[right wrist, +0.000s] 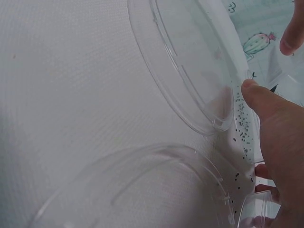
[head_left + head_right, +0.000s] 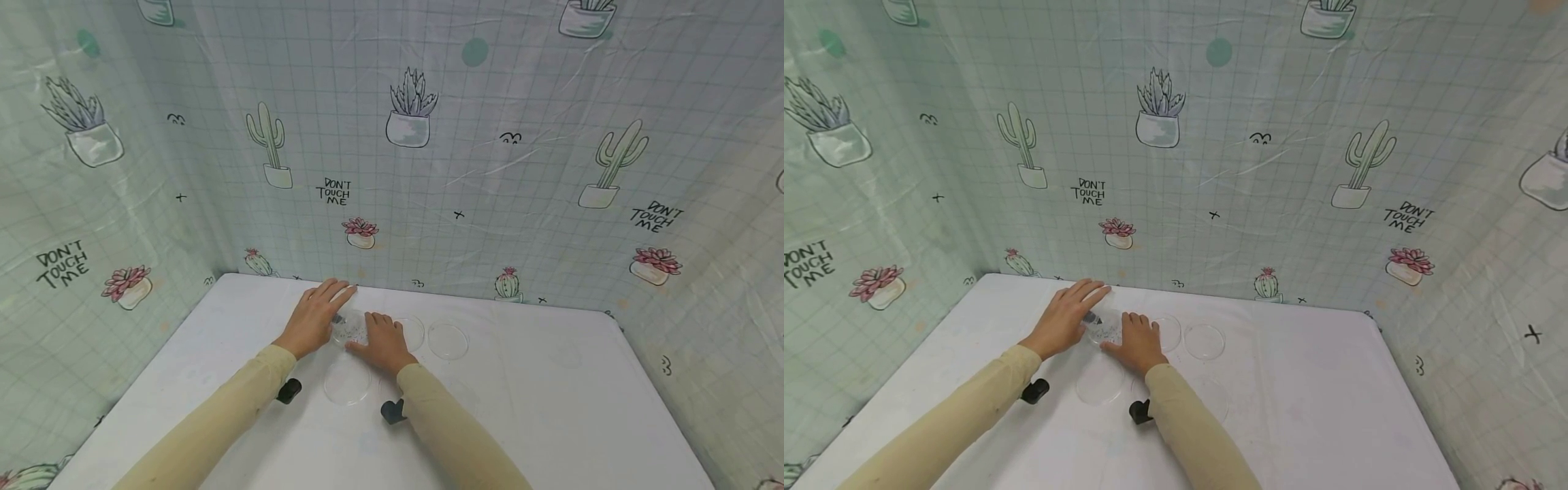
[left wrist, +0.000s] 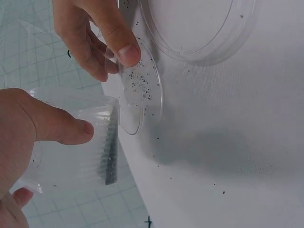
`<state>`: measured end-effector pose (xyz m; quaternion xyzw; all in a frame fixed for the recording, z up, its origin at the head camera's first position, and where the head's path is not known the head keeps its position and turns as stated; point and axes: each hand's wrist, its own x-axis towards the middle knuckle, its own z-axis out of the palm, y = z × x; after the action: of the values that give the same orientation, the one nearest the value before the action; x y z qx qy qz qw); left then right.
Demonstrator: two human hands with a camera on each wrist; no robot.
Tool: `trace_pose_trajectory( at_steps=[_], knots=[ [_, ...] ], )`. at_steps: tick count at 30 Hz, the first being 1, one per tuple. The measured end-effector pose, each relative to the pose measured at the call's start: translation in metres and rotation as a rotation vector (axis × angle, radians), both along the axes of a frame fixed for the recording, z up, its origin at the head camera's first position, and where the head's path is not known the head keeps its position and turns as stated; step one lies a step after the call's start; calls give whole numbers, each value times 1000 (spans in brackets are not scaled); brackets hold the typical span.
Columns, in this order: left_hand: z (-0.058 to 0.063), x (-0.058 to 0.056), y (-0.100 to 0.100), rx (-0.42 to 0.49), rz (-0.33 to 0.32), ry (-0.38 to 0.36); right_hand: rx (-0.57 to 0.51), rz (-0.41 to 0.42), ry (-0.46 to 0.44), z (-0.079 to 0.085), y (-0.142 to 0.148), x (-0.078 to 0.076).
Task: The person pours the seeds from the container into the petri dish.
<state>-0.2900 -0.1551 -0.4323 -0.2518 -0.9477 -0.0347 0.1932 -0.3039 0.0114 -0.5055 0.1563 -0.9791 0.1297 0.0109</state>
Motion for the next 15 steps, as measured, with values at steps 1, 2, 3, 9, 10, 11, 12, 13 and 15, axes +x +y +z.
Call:
trace_pose_trajectory(
  at_steps=[1, 2, 3, 9, 10, 11, 12, 13, 15],
  knots=[
    [0, 0, 0, -2, 1, 0, 1, -1, 1, 0, 0, 0],
    [0, 0, 0, -5, 2, 0, 2, -2, 2, 0, 0, 0],
    [0, 0, 0, -8, 3, -1, 4, -2, 1, -1, 0, 0],
    [1, -1, 1, -24, 2, 2, 9, -1, 0, -2, 0, -1],
    [1, -1, 1, -26, 2, 4, 9, 0, 1, -2, 0, -1],
    [1, -1, 1, -29, 3, 6, 7, 0, 2, -2, 0, -1],
    [1, -1, 1, -29, 2, 8, 6, 0, 2, -2, 0, -1],
    [2, -1, 1, -30, 2, 9, 6, 0, 2, -2, 0, -1],
    [2, -1, 2, -35, 3, 12, 9, 0, -2, -1, 0, -1]
  ],
)
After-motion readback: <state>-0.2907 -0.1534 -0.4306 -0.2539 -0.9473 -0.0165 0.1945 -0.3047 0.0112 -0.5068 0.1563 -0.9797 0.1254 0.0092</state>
